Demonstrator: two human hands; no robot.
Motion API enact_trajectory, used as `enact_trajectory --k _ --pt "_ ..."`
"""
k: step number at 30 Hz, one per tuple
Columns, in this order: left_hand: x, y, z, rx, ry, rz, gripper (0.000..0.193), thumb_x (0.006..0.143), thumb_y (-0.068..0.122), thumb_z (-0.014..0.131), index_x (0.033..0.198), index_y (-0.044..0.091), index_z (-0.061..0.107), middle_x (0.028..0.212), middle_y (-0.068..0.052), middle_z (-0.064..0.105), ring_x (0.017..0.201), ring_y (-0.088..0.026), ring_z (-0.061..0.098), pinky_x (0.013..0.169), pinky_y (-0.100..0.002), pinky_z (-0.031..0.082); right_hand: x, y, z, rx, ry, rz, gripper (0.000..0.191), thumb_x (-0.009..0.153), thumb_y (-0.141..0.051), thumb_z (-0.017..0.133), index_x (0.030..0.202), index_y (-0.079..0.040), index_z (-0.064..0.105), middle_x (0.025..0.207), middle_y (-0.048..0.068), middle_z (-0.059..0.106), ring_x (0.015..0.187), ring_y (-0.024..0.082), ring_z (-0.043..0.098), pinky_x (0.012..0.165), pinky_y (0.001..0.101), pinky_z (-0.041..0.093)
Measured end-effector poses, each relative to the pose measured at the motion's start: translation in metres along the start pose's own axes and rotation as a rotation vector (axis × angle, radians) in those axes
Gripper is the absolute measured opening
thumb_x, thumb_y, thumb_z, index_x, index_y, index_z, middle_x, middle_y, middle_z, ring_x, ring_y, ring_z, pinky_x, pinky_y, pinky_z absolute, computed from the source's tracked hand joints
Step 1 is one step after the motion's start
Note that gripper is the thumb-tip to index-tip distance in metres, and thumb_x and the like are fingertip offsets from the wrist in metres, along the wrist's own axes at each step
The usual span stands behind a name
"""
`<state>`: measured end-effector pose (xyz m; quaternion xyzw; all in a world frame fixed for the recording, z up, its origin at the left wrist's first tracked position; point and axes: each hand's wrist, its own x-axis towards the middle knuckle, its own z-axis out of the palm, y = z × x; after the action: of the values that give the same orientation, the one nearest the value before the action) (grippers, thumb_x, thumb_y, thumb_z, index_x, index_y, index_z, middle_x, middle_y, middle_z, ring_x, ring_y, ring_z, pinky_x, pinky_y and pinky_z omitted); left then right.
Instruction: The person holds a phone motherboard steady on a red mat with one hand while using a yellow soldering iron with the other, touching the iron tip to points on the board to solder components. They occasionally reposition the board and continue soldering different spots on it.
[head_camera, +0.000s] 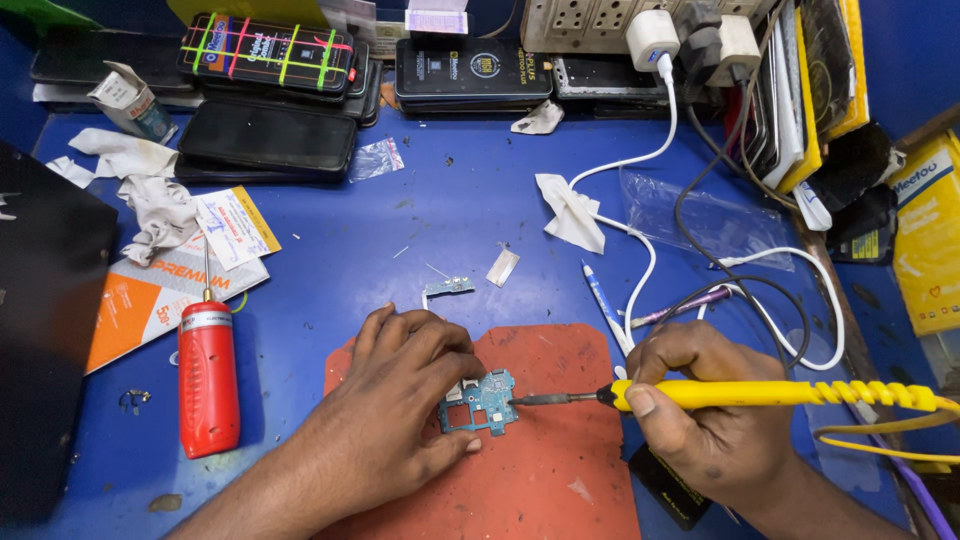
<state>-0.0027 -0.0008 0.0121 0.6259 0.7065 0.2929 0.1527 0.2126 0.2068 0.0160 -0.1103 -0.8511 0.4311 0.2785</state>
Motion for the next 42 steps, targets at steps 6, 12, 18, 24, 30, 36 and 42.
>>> enact_trajectory --k 6,12,18,24,30,36,42 --pt "-0.0007 -0.0008 0.0007 0.002 0.004 0.01 0.054 0.069 0.03 0.086 0.114 0.007 0.068 0.121 -0.009 0.057 0.125 -0.032 0.046 0.112 -0.055 0.024 -0.0002 -0.0002 0.0002 -0.017 0.002 -0.005 0.011 0.088 -0.013 0.068 0.09 -0.004 0.061 0.077 0.004 0.071 0.064 0.007 0.064 0.06 0.0218 0.053" --pt "-0.001 -0.0017 0.0011 0.007 0.009 0.019 0.054 0.069 0.031 0.086 0.114 0.007 0.068 0.121 -0.01 0.057 0.125 -0.032 0.046 0.112 -0.055 0.025 -0.0005 0.0004 0.0004 0.004 0.003 -0.014 0.012 0.088 -0.012 0.068 0.09 -0.004 0.06 0.077 0.004 0.07 0.066 0.008 0.065 0.061 0.0222 0.053" --pt "-0.0012 -0.0016 0.0012 0.005 0.014 0.019 0.054 0.069 0.031 0.086 0.114 0.007 0.068 0.121 -0.01 0.057 0.125 -0.032 0.046 0.112 -0.055 0.025 0.0 0.0006 -0.0002 -0.005 0.001 -0.014 0.011 0.088 -0.012 0.068 0.089 -0.004 0.06 0.076 0.004 0.07 0.066 0.008 0.066 0.061 0.0223 0.054" --pt "-0.0014 -0.0012 0.0009 0.002 0.022 0.025 0.054 0.069 0.031 0.086 0.114 0.007 0.068 0.121 -0.01 0.057 0.125 -0.032 0.046 0.112 -0.055 0.025 0.0006 -0.0009 -0.0003 0.004 -0.003 -0.008 0.011 0.088 -0.012 0.068 0.089 -0.004 0.06 0.077 0.004 0.07 0.066 0.008 0.065 0.062 0.0224 0.054" --pt "-0.0007 -0.0008 0.0006 0.005 0.013 0.016 0.054 0.069 0.03 0.086 0.114 0.006 0.068 0.121 -0.01 0.057 0.125 -0.032 0.046 0.111 -0.055 0.025 0.0001 -0.0009 -0.0005 -0.016 -0.003 -0.005 0.01 0.087 -0.012 0.068 0.089 -0.005 0.061 0.077 0.004 0.071 0.065 0.008 0.065 0.061 0.0224 0.053" --pt "-0.0008 -0.0006 0.0005 -0.004 0.013 0.017 0.053 0.069 0.03 0.086 0.114 0.007 0.068 0.12 -0.009 0.057 0.125 -0.032 0.046 0.112 -0.054 0.025 -0.0003 0.0004 -0.0003 0.009 -0.009 -0.008 0.01 0.088 -0.011 0.068 0.09 -0.005 0.06 0.077 0.004 0.071 0.067 0.008 0.065 0.063 0.0228 0.054" --pt "-0.001 -0.0006 0.0008 -0.005 0.016 0.017 0.053 0.069 0.03 0.086 0.113 0.007 0.068 0.12 -0.009 0.057 0.125 -0.032 0.046 0.111 -0.054 0.025 -0.0006 0.0004 -0.0002 0.018 -0.008 -0.008 0.01 0.088 -0.011 0.068 0.09 -0.004 0.06 0.078 0.004 0.07 0.067 0.008 0.066 0.063 0.0229 0.054"
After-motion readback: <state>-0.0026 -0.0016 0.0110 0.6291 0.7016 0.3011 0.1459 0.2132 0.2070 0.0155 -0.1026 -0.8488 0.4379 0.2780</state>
